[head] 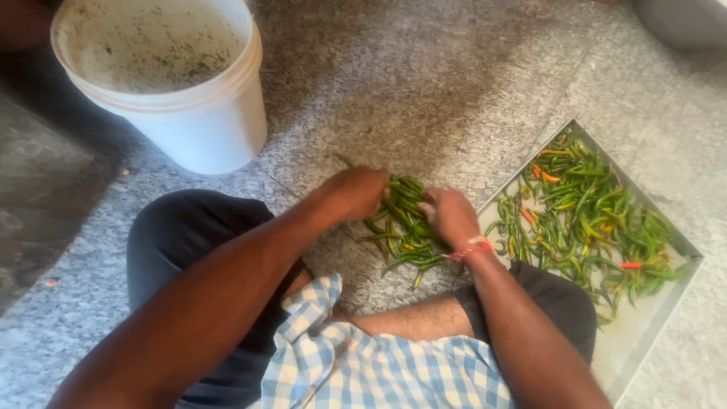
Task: The person picks up green chili peppers from a pile on the floor, snaps off their stems by hand, and places the de-stemmed chilis into a white bucket next to them.
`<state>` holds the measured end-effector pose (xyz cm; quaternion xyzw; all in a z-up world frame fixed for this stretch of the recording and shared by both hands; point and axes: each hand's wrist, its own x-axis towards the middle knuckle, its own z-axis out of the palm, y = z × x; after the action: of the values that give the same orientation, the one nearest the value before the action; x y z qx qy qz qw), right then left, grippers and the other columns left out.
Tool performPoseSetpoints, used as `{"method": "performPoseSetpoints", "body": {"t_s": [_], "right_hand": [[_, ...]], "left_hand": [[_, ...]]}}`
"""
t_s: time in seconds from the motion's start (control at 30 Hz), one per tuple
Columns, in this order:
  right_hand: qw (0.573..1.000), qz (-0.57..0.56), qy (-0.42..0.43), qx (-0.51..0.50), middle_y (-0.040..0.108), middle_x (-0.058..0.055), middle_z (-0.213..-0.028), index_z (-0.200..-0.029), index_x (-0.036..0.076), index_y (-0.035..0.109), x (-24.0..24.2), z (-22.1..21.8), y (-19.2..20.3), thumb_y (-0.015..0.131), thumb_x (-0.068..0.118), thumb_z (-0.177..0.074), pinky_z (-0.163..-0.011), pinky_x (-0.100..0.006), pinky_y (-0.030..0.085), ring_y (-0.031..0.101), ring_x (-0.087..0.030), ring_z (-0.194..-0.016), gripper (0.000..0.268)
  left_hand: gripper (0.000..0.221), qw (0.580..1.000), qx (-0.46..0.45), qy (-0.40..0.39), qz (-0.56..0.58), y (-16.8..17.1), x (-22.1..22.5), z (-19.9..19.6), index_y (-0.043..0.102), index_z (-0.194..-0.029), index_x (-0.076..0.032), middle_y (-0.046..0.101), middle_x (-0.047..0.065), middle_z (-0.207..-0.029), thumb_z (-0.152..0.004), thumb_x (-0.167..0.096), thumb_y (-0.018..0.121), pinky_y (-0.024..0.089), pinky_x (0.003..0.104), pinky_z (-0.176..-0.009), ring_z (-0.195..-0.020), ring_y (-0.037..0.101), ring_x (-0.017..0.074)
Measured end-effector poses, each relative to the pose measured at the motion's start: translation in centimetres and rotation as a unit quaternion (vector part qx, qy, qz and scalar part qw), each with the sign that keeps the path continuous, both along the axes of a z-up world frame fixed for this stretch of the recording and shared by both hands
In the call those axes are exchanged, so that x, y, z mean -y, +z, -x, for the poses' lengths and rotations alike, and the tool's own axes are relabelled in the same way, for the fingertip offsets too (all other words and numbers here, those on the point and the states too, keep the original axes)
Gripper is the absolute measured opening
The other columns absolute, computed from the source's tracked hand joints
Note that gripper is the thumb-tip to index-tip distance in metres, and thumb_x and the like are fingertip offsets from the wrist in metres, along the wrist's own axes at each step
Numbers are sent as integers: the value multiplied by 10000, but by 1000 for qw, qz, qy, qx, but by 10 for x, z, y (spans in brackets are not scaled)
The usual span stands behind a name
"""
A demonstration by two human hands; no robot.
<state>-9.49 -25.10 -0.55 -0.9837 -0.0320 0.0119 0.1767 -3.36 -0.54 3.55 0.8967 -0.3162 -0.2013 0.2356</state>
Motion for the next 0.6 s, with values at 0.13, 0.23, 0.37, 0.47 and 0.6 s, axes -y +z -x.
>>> {"method": "performPoseSetpoints", "body": {"t_s": [0.13,0.23,0.37,0.47,0.6], "right_hand": [[1000,22,5,13,688,-199,-969,-946,70,733,-16,-2,-6,735,269,-857,-811,-498,495,636,-404,-940,219],[999,39,-1,0,704,-160,-953,-952,89,732,-22,9,18,708,240,-932,-851,-509,470,618,-384,-950,154],[981,-10,112,157,727,-111,-939,-964,114,745,-24,25,57,714,159,-895,-859,-512,442,604,-366,-962,88],[973,-71,90,199,733,-106,-986,-944,113,728,-32,27,63,699,126,-890,-858,-473,452,620,-332,-971,63],[977,-147,-104,117,732,-116,-895,-936,94,725,-39,24,42,726,165,-911,-758,-404,520,686,-287,-830,75]], "left_hand": [[170,1000,-8,-11,-23,-4,2,12,682,-1052,-67,720,209,-1017,-944,-187,632,557,493,-804,-957,705,394],[152,1000,-1,-11,-13,-3,3,18,662,-1043,-65,714,205,-992,-939,-167,617,562,502,-763,-925,705,398],[290,987,112,-19,111,-3,8,19,615,-1085,2,666,273,-970,-892,-207,666,541,534,-659,-827,677,455],[113,990,98,-25,94,1,18,25,689,-947,-84,705,186,-906,-900,-145,606,566,491,-729,-829,707,379],[344,963,-230,36,134,12,29,38,678,-911,-47,681,102,-761,-1039,-330,529,569,442,-669,-693,664,254]]}}
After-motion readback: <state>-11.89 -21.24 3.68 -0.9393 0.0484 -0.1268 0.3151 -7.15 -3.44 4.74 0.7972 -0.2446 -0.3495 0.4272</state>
